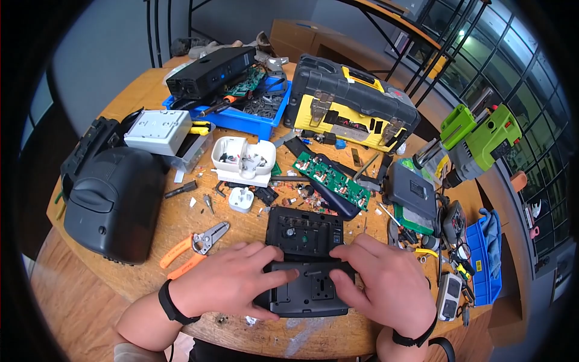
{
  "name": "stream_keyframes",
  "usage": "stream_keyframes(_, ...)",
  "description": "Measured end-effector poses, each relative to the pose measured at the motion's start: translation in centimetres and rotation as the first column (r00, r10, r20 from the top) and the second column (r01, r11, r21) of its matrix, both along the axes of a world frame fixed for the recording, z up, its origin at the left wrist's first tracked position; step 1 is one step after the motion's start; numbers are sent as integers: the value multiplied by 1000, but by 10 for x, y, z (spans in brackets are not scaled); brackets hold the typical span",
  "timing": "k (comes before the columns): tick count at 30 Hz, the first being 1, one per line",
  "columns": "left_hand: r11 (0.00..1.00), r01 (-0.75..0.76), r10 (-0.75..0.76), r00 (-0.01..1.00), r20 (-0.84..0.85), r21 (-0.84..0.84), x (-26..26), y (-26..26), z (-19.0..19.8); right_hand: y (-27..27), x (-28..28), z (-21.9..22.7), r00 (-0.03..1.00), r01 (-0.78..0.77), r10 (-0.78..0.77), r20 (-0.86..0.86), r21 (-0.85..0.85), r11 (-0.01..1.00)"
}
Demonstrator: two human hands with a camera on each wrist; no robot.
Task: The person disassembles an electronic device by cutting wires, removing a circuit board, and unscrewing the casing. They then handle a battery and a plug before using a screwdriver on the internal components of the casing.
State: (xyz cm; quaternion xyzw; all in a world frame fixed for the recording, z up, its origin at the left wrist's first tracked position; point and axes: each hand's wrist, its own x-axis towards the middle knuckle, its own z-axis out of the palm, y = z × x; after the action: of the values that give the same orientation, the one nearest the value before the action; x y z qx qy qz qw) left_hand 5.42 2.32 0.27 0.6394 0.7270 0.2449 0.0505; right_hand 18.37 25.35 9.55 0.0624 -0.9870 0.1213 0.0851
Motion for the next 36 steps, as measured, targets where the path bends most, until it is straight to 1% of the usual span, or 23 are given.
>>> stream_keyframes(3, 1000, 1, -1, 1000, 8, -5, 0, 0, 0, -3, 1, 3, 1000, 5, -5, 18, -34, 999)
stream_keyframes(5, 1000, 2, -2, 1000, 5, -4, 0, 0, 0, 0, 1, -4, 999, -28, 26, -39, -55, 998)
stream_keyframes(6, 1000, 2, -2, 1000, 8, 0, 0, 0, 0, -2, 1, -1, 999, -28, 26, -40, -55, 998)
stream_keyframes(8, 1000, 2, -2, 1000, 13, 2, 1, 0, -1, -6, 3, 6, 988, 83, -86, 129, 28, 996)
stream_keyframes(12, 1000, 5, -5, 1000, 5, 2, 0, 0, 0, -4, 3, 6, 987, 54, -67, 144, 90, 995)
stream_keyframes(14, 1000, 5, -5, 1000, 7, 0, 0, -1, 0, -6, 1, 8, 996, -22, 25, 88, -45, 999)
stream_keyframes(18, 1000, 5, -5, 1000, 4, 5, 0, 0, 1, 0, 1, 1, 995, -74, 75, 62, -28, 997)
stream_keyframes(20, 1000, 3, -3, 1000, 6, 9, 1, 0, 0, 1, 1, -5, 995, -99, 99, 1, -49, 994)
stream_keyframes(21, 1000, 5, -5, 1000, 7, 11, 1, 0, 0, 1, 1, -4, 995, -98, 98, 1, -50, 994)
stream_keyframes(23, 1000, 6, -6, 1000, 6, 13, 0, 0, 1, -1, 1, 0, 997, -41, 41, 69, -13, 999)
stream_keyframes(24, 1000, 6, -6, 1000, 4, 10, 0, 0, 0, -3, 1, 3, 997, -40, 41, 68, -13, 999)
stream_keyframes(26, 1000, 5, -6, 1000, 7, 7, 1, 0, 0, -7, 1, 7, 997, -4, 10, 78, -75, 997)
stream_keyframes(30, 1000, 2, -2, 1000, 3, 3, 0, 0, 0, -2, 1, 2, 997, -29, 35, 73, -77, 997)
stream_keyframes(32, 1000, 1, -1, 1000, 9, 7, 0, 0, -1, -2, 2, 2, 991, 14, -11, 133, -19, 1000)
stream_keyframes(33, 1000, 1, -1, 1000, 10, 11, 0, 0, 0, -2, 2, 2, 991, 14, -11, 134, -20, 1000)
stream_keyframes(35, 1000, 1, -2, 1000, 8, 15, 0, 0, 0, -3, 3, 4, 983, 81, -98, 158, 113, 990)
stream_keyframes(36, 1000, 2, -2, 1000, 2, 12, 0, 0, 0, -2, 2, 4, 983, 81, -98, 156, 113, 990)
